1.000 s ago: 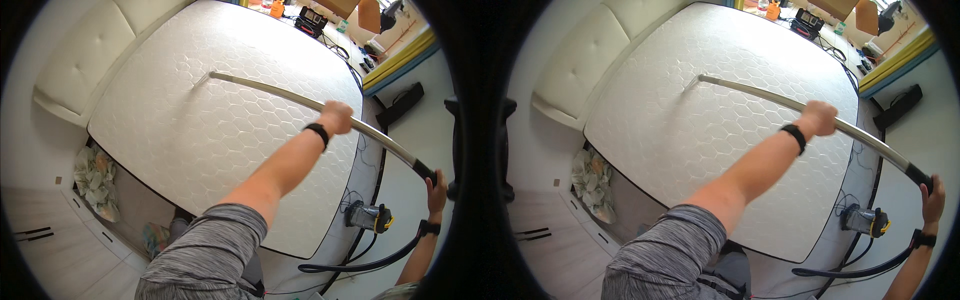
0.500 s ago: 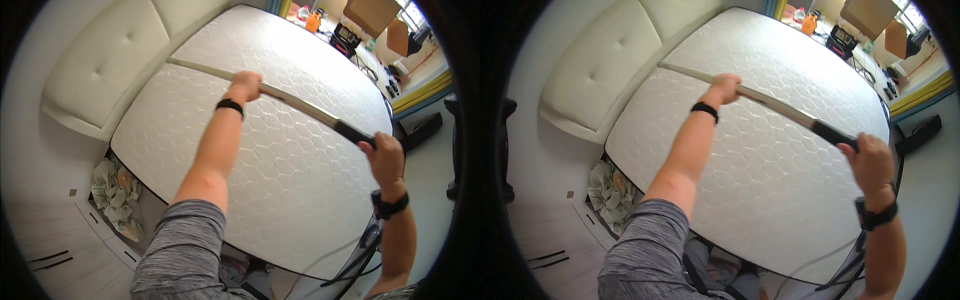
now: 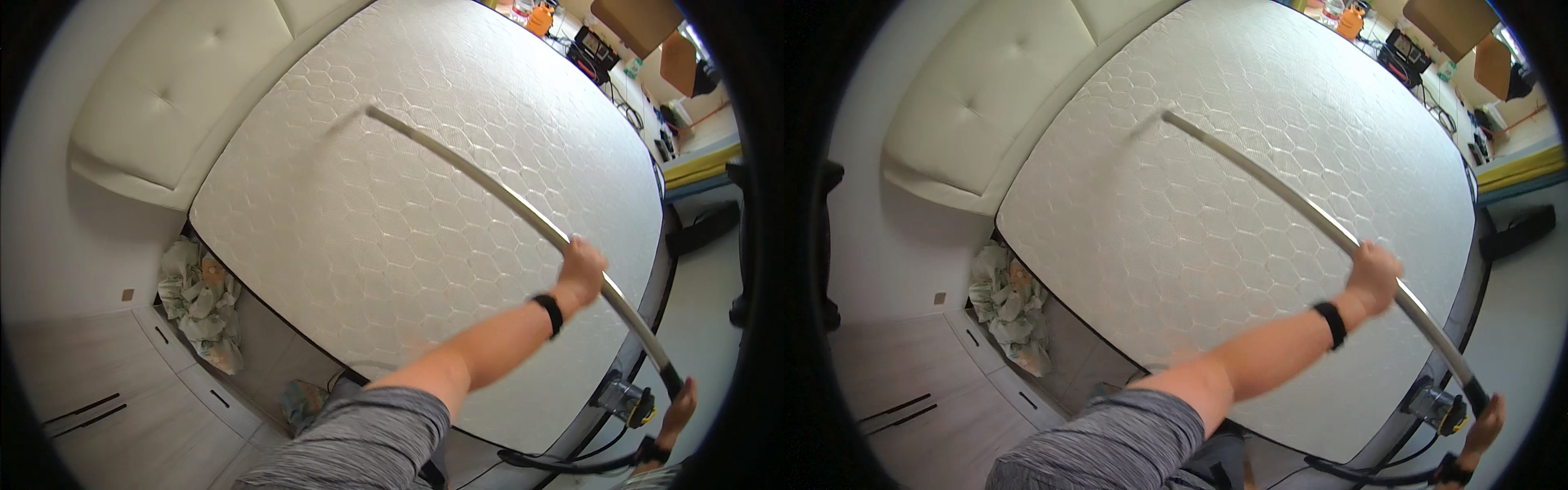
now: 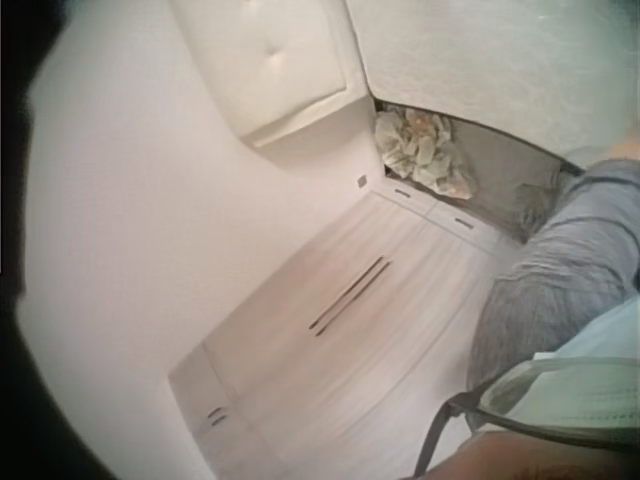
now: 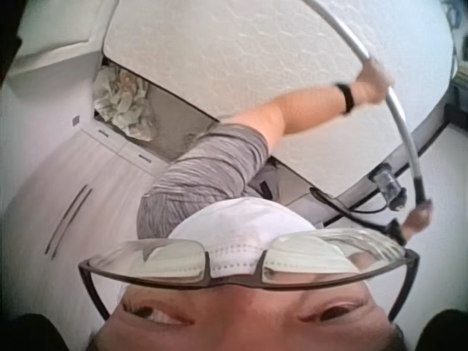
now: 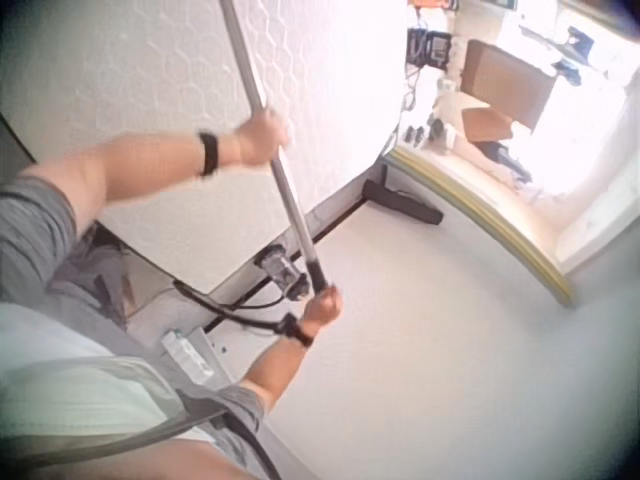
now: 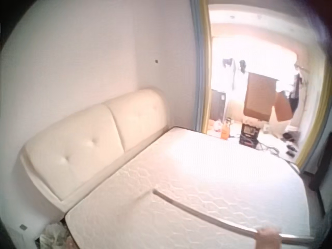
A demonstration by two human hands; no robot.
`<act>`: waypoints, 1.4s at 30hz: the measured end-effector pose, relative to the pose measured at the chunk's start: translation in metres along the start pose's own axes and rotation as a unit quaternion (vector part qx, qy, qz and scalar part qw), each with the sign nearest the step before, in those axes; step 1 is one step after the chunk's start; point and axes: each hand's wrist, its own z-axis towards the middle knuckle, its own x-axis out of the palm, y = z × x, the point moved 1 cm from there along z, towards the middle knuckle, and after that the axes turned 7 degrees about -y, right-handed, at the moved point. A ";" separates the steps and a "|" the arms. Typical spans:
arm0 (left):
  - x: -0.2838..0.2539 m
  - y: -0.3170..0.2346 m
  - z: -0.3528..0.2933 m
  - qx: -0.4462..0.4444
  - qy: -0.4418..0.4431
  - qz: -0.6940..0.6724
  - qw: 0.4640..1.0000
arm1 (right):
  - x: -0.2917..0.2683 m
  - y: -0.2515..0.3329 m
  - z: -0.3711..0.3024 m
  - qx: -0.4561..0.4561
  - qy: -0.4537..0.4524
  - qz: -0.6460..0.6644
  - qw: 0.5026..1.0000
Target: The person uses a vacuum cleaner with a long wand attachment to clean the surface of a white mattress. They move the wand back and forth across the mattress, covering different areas systematically.
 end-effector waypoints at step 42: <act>-0.066 0.051 -0.135 0.040 0.025 0.062 0.997 | -0.055 0.134 -0.111 -0.030 0.217 0.043 0.975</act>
